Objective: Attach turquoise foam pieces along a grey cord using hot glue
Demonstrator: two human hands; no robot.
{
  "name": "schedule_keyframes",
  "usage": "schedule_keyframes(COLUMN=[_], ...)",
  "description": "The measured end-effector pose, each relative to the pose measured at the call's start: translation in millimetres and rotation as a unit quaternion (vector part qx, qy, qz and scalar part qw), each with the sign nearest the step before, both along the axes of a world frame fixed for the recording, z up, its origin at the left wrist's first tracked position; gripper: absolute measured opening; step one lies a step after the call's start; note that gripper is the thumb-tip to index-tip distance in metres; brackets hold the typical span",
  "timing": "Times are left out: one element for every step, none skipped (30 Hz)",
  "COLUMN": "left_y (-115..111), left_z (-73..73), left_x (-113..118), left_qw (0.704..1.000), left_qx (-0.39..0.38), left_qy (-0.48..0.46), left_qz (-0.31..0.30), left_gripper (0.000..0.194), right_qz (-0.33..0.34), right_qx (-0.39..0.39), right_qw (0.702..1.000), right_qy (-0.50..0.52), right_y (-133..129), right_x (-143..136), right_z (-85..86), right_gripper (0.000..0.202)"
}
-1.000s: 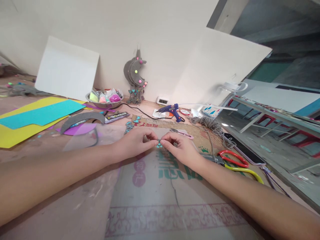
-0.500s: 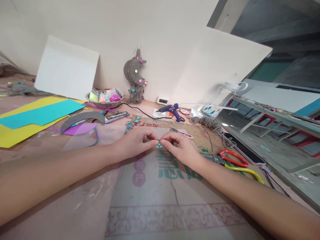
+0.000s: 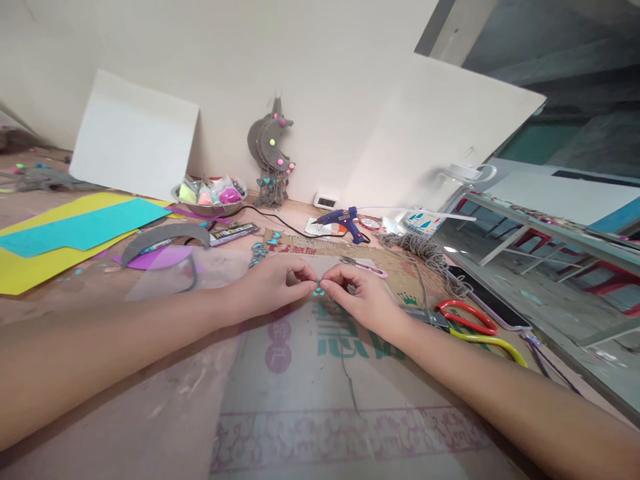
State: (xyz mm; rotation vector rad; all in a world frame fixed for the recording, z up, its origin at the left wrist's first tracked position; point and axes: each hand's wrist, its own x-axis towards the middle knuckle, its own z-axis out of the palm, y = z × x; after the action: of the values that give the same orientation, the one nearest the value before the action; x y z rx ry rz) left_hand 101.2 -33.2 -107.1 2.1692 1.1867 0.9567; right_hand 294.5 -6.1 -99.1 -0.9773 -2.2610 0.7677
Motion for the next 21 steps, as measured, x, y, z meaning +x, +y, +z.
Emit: schedule_keyframes(left_y=[-0.3,-0.7,-0.9,-1.0,-0.9,-0.7,-0.2,0.3,0.9,1.5,1.9,2.1,2.1,1.9,1.6,1.1,0.6,0.2,-0.1,-0.4,-0.5], left_z=[0.2,0.5,0.8,1.1,1.1,1.1,0.8,0.5,0.1,-0.1,-0.2,-0.1,0.2,0.8,1.4,2.0,2.5,2.8,2.8,2.8,2.6], left_x=[0.2,0.3,0.4,0.4,0.3,0.0,-0.4,-0.9,-1.5,-2.0,-2.3,-2.5,-2.4,-2.2,-1.8,-1.3,-0.9,-0.5,-0.3,-0.2,-0.2], left_qw=[1.000,1.000,1.000,1.000,1.000,1.000,1.000,1.000,1.000,1.000,1.000,1.000,1.000,1.000,0.999,0.999,0.999,0.999,1.000,1.000,1.000], left_qx=[0.001,0.001,0.001,0.000,-0.001,0.000,0.001,0.003,0.005,0.008,0.008,0.005,-0.001,-0.010,-0.019,-0.025,-0.026,-0.022,-0.015,-0.008,-0.004], left_qy=[0.004,0.007,0.010,0.013,0.015,0.016,0.016,0.016,0.016,0.015,0.013,0.008,0.000,-0.010,-0.020,-0.027,-0.029,-0.027,-0.023,-0.017,-0.012], left_qz=[0.002,0.003,0.004,0.004,0.005,0.004,0.001,-0.001,-0.003,-0.005,-0.007,-0.009,-0.011,-0.014,-0.016,-0.016,-0.015,-0.011,-0.006,-0.001,0.002], left_gripper=[0.015,0.015,0.015,0.015,0.014,0.015,0.015,0.016,0.017,0.019,0.020,0.021,0.022,0.022,0.022,0.022,0.020,0.019,0.018,0.017,0.017], right_qz=[0.002,0.004,0.006,0.007,0.007,0.006,0.004,0.001,-0.003,-0.006,-0.008,-0.008,-0.007,-0.007,-0.006,-0.005,-0.004,-0.003,-0.002,0.000,0.003], right_qx=[-0.002,-0.003,-0.003,-0.003,-0.002,-0.001,0.000,0.002,0.003,0.004,0.004,0.005,0.006,0.009,0.011,0.013,0.013,0.011,0.008,0.005,0.005], right_qw=[1.000,1.000,1.000,1.000,1.000,1.000,1.000,1.000,1.000,1.000,1.000,1.000,1.000,1.000,1.000,1.000,1.000,1.000,1.000,1.000,1.000], right_qy=[-0.001,-0.001,-0.002,-0.002,-0.002,-0.002,-0.001,0.000,0.002,0.004,0.006,0.007,0.007,0.006,0.004,0.002,0.000,-0.002,-0.005,-0.009,-0.012], right_y=[0.2,0.3,0.3,0.2,0.0,-0.3,-0.6,-1.0,-1.3,-1.5,-1.6,-1.6,-1.5,-1.4,-1.4,-1.3,-1.3,-1.2,-1.2,-1.1,-1.0], right_x=[0.2,0.4,0.5,0.5,0.5,0.4,0.2,0.0,-0.1,-0.2,-0.3,-0.3,-0.3,-0.4,-0.4,-0.4,-0.5,-0.4,-0.4,-0.2,0.0], right_z=[-0.7,-1.2,-1.5,-1.6,-1.3,-0.9,-0.3,0.4,1.0,1.6,1.9,2.1,2.1,2.1,2.0,1.9,1.8,1.8,1.9,2.0,2.3], right_gripper=[0.018,0.018,0.018,0.018,0.018,0.018,0.018,0.017,0.017,0.017,0.017,0.016,0.016,0.016,0.016,0.016,0.016,0.016,0.016,0.017,0.017])
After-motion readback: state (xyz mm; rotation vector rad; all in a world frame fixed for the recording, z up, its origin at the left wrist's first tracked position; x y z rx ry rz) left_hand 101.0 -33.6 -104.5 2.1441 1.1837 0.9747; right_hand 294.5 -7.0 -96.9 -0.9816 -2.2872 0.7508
